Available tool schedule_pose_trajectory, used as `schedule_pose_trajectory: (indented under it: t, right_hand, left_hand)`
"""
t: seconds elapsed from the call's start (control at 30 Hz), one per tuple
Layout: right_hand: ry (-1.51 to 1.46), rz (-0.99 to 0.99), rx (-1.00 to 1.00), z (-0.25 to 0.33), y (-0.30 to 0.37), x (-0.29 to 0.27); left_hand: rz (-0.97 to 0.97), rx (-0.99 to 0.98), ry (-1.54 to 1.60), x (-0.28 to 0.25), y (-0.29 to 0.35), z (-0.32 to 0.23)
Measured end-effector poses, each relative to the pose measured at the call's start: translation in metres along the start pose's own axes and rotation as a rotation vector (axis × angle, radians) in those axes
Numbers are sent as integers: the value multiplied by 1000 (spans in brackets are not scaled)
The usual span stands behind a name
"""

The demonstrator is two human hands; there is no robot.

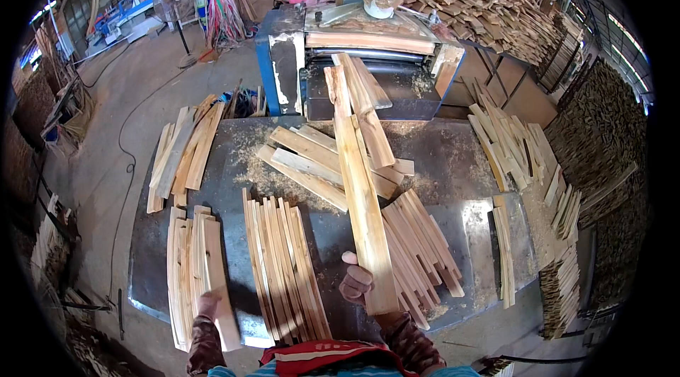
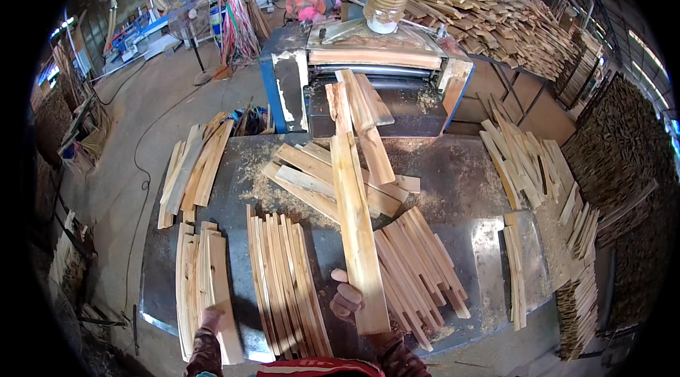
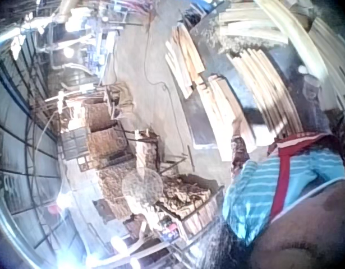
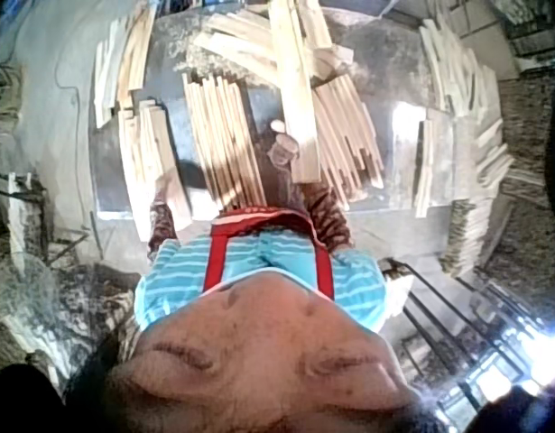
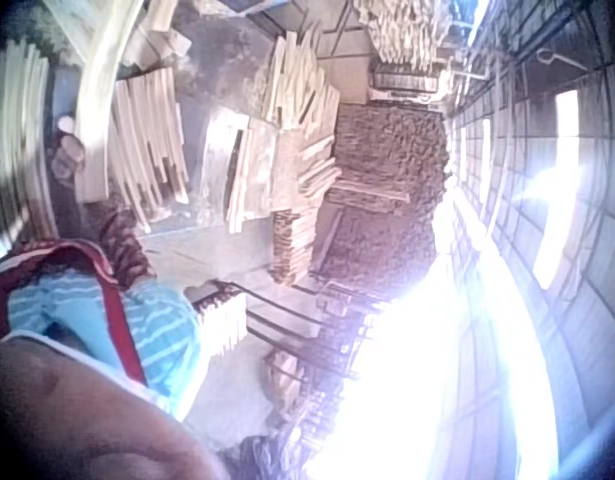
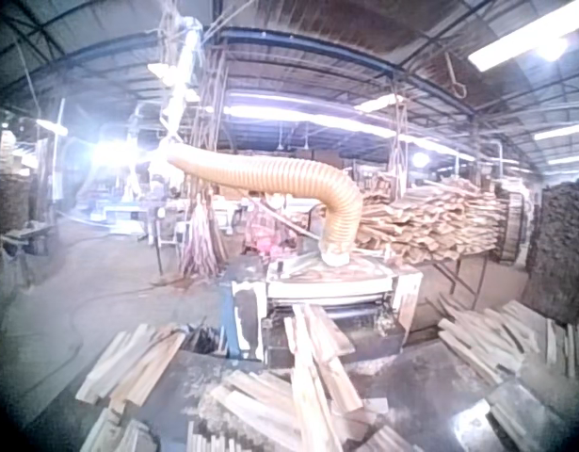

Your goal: The person walks through a lumber workshop and begins sorting wooden planks on a metal workbench. They pick up individual planks, inspect them, and arrange them into neat stacks. The person continues to handle and organize the wood pieces throughout the clip.

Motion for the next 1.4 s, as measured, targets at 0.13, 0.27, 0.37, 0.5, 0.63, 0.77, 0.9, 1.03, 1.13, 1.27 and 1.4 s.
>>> schedule_pose_trajectory:
  t: [0.13, 0.27, 0.37, 0.5, 0.63, 0.77, 0.9, 1.03, 1.13, 1.27, 1.4]
  right_hand:
    - [198, -128, -63, 4, 3, -10]
    - [1151, -984, -178, 32, 36, -47]
    - [1478, -939, -304, 32, 30, -77]
    - [1809, -917, 94, 4, -16, -108]
    - [1777, -721, -302, 62, -61, -138]
    - [2467, -1094, -431, 198, -112, -92]
    - [2497, -1458, 61, 284, -145, -112]
    - [2570, -1298, -375, 324, -145, -111]
    - [2324, -1089, -411, 266, -145, -99]
    - [1587, -627, -475, 161, -94, -90]
    - [1287, -835, 57, 61, 41, -175]
  left_hand:
    - [-285, -82, -442, -12, 31, 14]
    - [-775, -143, -622, 0, 70, -77]
    - [-700, 97, -461, 23, 70, -167]
    - [562, 272, 716, 151, 99, -323]
    - [669, 99, 734, 206, 80, -385]
    - [743, 128, 821, 208, 66, -412]
    - [767, 81, 795, 203, 59, -425]
    - [830, 147, 744, 210, 55, -429]
    - [828, 101, 873, 203, 45, -403]
    - [792, 35, 910, 190, 32, -366]
    - [661, 8, 838, 178, 28, -351]
Point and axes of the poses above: each hand's wrist, its own y-axis away from the middle knuckle, its own x-axis out of the palm, z = x × y, the point moved 6 cm from there along -y, towards the middle knuckle, and after that the axes turned 15 degrees about -y, right-handed, at the moved point
